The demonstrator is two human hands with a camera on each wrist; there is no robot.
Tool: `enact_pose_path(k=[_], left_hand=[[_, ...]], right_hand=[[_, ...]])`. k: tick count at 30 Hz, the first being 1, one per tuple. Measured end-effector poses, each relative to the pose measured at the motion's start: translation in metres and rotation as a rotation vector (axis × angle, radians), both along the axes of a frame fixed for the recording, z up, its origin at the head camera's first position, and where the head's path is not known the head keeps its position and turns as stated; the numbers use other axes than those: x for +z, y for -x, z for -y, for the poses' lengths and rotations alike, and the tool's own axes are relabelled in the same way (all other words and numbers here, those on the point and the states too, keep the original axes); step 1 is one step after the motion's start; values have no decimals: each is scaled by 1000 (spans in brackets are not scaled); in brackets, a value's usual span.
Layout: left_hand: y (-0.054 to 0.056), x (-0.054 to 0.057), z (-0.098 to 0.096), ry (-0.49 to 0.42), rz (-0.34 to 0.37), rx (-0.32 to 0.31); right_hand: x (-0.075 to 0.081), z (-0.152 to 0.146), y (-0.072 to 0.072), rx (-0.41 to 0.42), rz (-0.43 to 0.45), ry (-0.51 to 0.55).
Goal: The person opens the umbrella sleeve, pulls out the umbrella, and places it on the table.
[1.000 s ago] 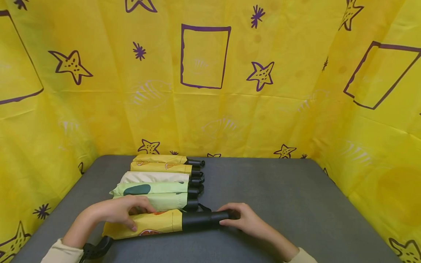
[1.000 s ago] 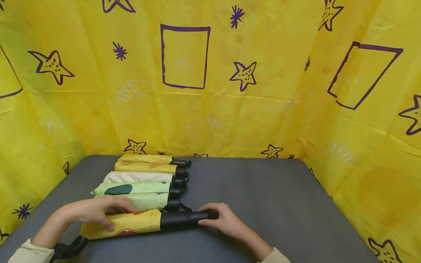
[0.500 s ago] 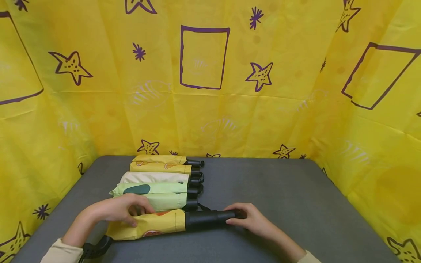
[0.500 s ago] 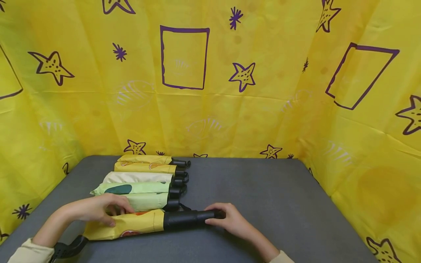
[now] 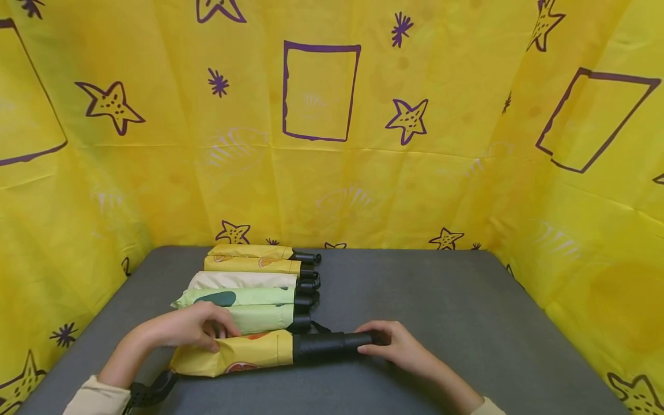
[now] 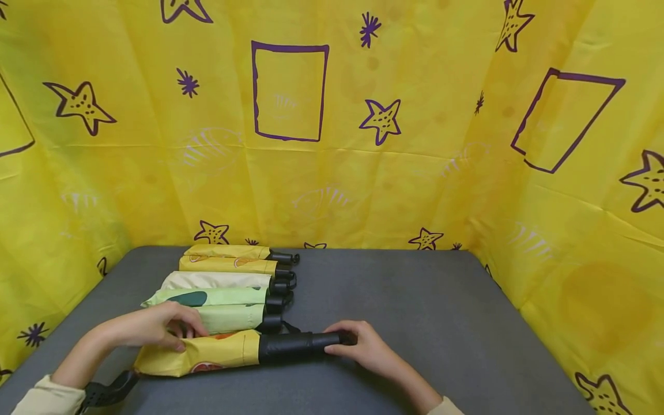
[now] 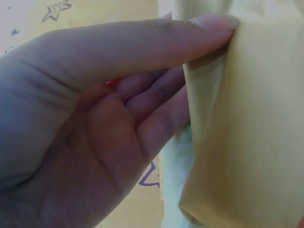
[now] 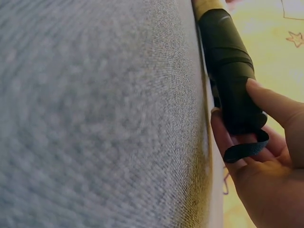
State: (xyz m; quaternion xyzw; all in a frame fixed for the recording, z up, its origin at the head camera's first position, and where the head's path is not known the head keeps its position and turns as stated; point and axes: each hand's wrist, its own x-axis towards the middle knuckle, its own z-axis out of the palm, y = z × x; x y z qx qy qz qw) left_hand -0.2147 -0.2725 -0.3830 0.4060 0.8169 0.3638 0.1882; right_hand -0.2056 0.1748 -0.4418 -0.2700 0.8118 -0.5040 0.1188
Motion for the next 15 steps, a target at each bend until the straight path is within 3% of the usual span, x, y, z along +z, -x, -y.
enact_pose_path(k=[15], left_hand=[[3,-1,5,-20,9,11]], right_hand=[[-3,-19,2,-46,75,52]])
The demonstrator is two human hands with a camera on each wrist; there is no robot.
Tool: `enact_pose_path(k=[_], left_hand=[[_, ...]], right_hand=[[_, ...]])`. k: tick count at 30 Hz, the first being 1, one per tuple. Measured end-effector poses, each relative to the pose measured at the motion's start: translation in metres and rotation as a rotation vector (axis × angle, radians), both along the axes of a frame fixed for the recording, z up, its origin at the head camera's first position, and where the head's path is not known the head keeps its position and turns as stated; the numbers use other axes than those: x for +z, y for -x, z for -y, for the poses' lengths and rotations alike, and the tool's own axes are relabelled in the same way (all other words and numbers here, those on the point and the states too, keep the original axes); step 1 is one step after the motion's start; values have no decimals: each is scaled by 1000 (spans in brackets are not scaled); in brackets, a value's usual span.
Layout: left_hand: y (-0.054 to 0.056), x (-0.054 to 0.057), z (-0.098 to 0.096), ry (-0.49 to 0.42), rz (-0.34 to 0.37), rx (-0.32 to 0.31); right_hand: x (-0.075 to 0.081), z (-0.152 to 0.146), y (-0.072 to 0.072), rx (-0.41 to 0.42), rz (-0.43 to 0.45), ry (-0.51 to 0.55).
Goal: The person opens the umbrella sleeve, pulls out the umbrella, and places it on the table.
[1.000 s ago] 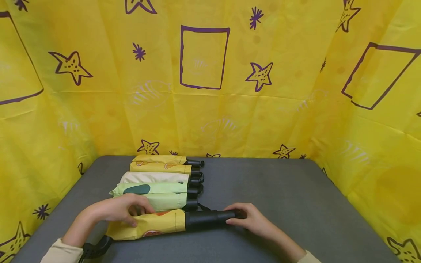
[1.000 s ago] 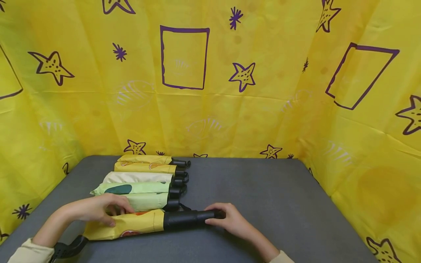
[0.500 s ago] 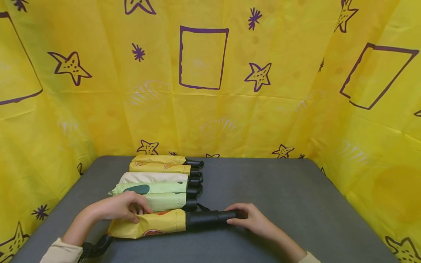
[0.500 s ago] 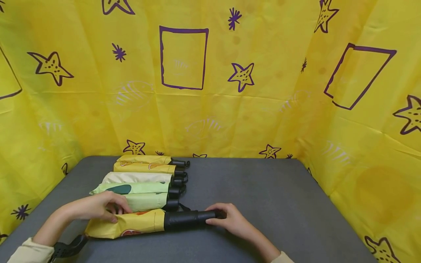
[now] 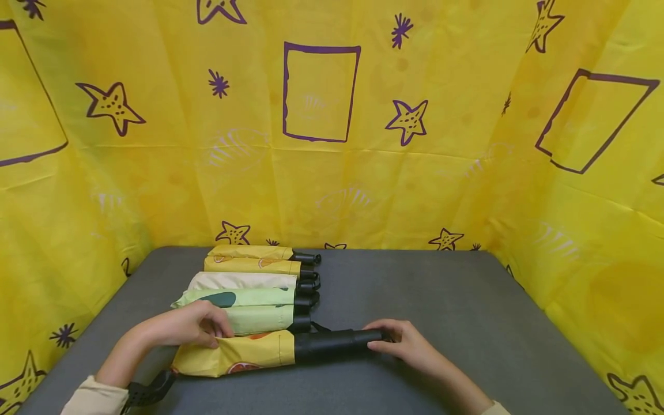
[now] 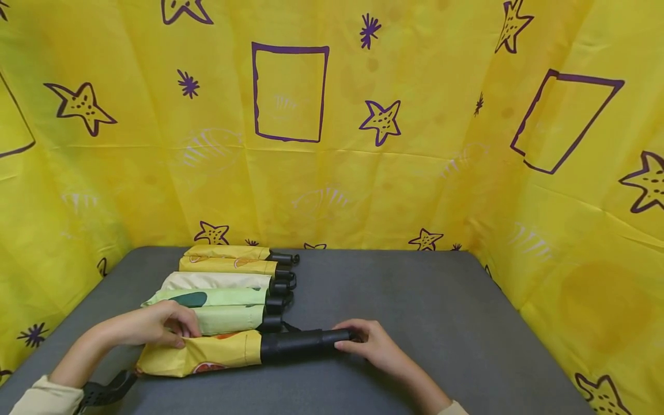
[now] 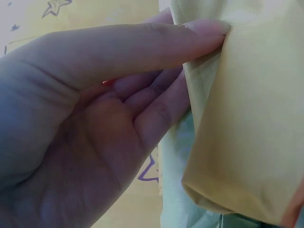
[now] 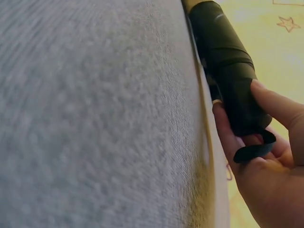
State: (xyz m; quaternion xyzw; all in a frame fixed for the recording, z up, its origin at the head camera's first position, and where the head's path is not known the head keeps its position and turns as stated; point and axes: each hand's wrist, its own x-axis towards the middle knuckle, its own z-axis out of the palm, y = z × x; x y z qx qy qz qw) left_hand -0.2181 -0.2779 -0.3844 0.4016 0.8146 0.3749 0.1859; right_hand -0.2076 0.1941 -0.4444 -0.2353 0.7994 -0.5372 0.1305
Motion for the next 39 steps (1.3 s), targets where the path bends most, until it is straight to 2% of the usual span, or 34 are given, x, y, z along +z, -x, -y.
enact_pose_path(k=[6,13,29,39], left_hand=[[1,0,0,1,-8,-9],[2,-1,0,2,-3,-11],[2,2,1,-9,11,-21],[2,3,1,-6,2,-20]], right_hand=[[6,-12,-1,-36,72,14],[9,-25,-3,-58,107,12],[16,-48,-8,-210,160,-53],[21,-67,-10,-292,223,-7]])
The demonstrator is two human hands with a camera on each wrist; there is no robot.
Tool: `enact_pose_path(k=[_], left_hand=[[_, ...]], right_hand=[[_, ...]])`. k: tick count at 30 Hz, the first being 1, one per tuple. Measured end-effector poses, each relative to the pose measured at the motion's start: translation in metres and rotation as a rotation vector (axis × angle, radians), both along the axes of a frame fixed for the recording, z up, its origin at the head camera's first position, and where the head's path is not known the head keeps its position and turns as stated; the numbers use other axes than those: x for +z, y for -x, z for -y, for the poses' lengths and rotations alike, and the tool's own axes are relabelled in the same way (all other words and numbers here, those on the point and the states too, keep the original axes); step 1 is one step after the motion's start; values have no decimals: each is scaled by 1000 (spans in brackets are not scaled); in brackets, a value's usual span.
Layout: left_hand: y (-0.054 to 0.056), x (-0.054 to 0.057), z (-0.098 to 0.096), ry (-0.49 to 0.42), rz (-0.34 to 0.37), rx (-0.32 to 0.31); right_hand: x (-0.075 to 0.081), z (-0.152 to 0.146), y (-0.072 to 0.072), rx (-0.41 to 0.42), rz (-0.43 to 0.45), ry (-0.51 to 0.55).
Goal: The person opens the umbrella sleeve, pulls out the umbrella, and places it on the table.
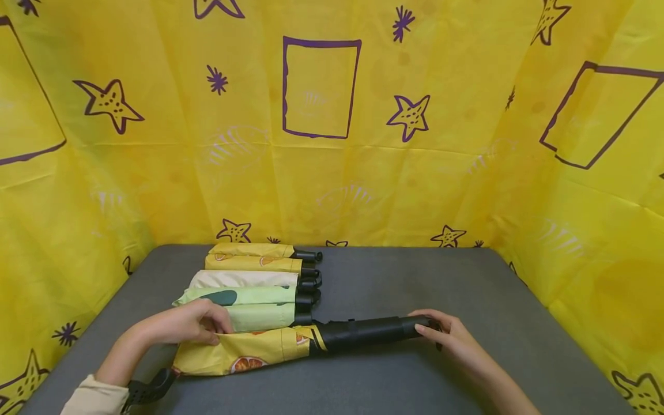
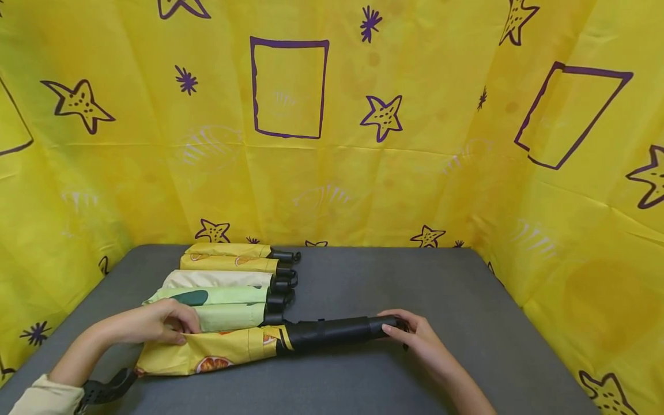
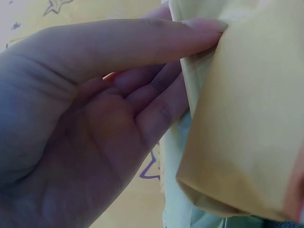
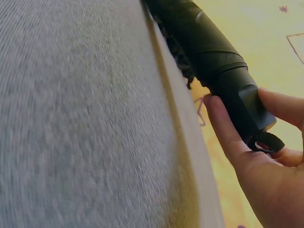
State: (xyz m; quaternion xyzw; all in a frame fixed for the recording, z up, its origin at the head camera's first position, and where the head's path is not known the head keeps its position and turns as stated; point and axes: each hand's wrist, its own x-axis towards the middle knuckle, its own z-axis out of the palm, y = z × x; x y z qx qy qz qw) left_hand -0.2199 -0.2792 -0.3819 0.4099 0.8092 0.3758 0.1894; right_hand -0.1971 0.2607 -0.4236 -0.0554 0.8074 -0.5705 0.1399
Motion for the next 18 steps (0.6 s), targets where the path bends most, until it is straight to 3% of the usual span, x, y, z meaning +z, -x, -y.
enact_pose_path(k=[7,18], left_hand=[[0,-2,4,-12,-4,2],[1,-1,4,2,5,9]], right_hand=[[4,-18,-2,7,-12,28],[11,-39,-6,-80,30,72]])
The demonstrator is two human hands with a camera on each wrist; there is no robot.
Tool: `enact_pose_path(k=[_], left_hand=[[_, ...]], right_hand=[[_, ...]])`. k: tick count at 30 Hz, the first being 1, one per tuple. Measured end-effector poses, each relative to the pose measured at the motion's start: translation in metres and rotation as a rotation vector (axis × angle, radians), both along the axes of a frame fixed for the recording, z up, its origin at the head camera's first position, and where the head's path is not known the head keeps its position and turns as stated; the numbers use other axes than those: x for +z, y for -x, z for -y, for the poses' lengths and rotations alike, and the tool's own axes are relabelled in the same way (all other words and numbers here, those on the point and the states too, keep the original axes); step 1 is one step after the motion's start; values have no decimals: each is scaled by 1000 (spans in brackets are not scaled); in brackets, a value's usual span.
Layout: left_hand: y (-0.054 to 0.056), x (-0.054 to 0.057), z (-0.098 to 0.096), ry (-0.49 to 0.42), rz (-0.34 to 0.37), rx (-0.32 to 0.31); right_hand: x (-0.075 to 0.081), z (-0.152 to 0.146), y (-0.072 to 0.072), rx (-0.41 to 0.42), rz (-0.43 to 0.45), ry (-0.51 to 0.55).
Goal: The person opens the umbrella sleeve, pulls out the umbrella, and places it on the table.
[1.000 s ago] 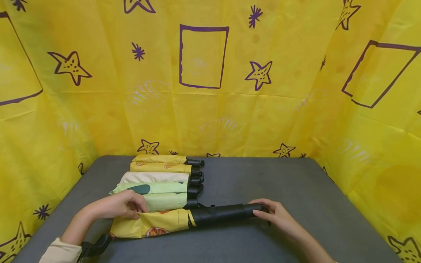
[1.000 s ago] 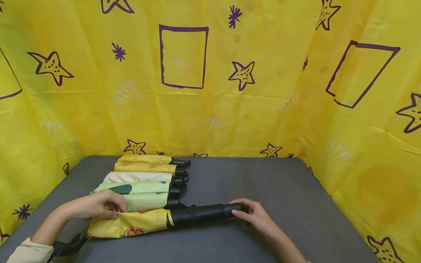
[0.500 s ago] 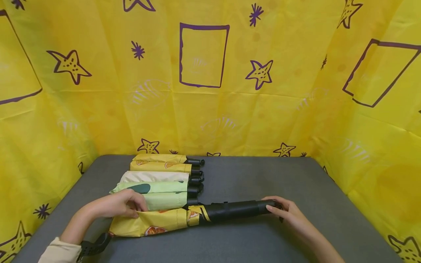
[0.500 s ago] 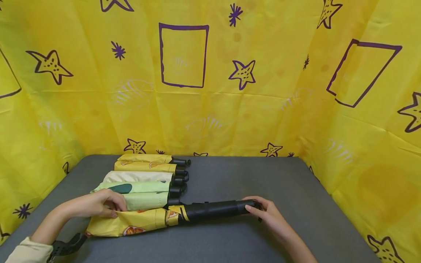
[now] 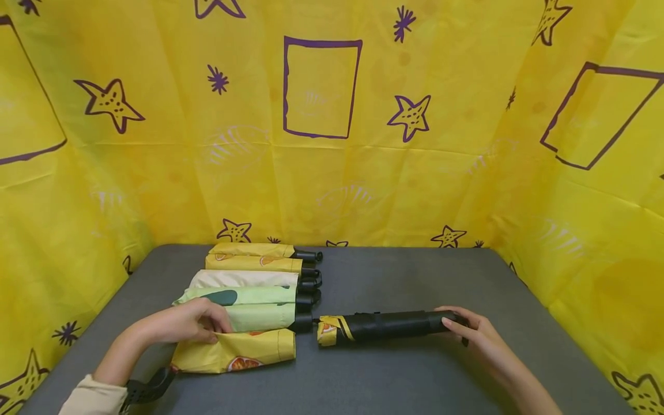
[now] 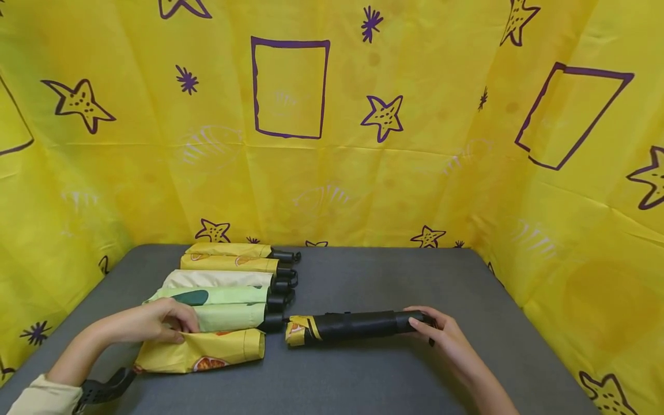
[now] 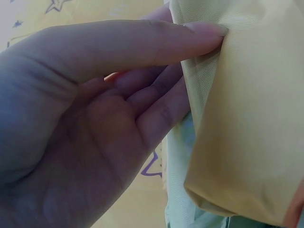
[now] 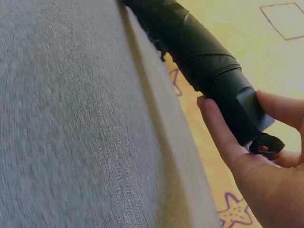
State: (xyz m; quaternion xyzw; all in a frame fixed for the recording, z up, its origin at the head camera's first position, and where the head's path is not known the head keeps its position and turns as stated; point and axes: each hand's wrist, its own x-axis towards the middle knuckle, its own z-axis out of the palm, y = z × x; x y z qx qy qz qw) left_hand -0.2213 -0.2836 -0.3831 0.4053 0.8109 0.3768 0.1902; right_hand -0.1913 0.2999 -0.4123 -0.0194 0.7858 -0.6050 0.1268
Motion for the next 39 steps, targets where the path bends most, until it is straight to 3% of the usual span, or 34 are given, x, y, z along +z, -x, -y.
enact_pose_path(k=[11,22,31,39], left_hand=[[0,0,-1,10,1,9],[0,1,-1,5,16,7],[1,0,0,9,7,12],[1,-1,0,6,2,7]], right_hand=[[0,-23,2,-64,32,22],[-5,-40,-1,-36,43,115],[-9,-46,-2,-58,67,88],[-13,-54,0,40,63,143]])
